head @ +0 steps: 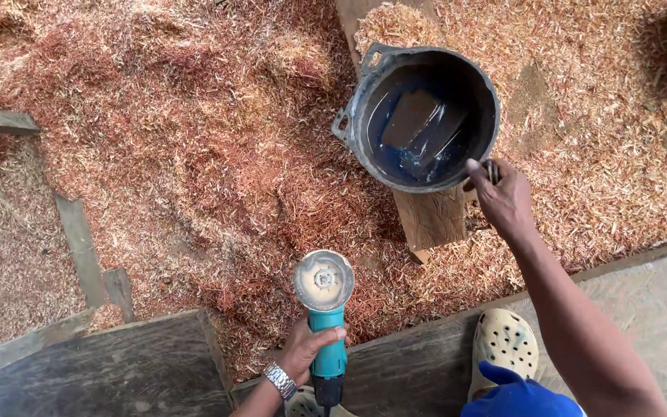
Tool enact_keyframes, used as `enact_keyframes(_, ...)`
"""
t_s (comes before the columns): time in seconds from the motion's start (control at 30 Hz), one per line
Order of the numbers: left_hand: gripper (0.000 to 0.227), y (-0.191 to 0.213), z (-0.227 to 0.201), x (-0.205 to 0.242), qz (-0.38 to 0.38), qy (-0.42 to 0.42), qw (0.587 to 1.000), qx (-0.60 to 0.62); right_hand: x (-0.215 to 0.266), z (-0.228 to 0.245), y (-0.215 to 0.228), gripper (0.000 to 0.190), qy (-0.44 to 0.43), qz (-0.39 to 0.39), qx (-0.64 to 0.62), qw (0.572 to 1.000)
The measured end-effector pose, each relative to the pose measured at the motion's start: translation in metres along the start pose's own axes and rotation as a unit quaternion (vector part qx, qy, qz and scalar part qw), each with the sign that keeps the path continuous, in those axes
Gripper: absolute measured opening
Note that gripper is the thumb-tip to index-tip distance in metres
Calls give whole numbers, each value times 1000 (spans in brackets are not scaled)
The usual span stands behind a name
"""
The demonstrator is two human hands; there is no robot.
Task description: The recorder is using a handheld angle grinder to polish and grind a small metal bracket part.
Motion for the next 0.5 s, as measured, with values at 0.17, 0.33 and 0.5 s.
enact_keyframes(0.17,60,-2,7,-3,17,4,1000,10,27,-45,19,54,15,-27,28,999)
enact_keyframes(0.33,58,6,27,-2,20,-12,999,39,48,-42,51,55,18,-59,116,991)
enact_keyframes(0.5,56,10,25,8,-17,21,998,49,58,-30,49,54,61,-27,98,993)
Point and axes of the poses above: each hand's wrist, its own x-axis away from the middle knuckle, its own y-axis out of the back of the hand, z = x × y, the point moved 6 cm from there along -x, towards the middle knuckle, and after that the axes turned 11 degrees about -x, right-handed, at the moved point
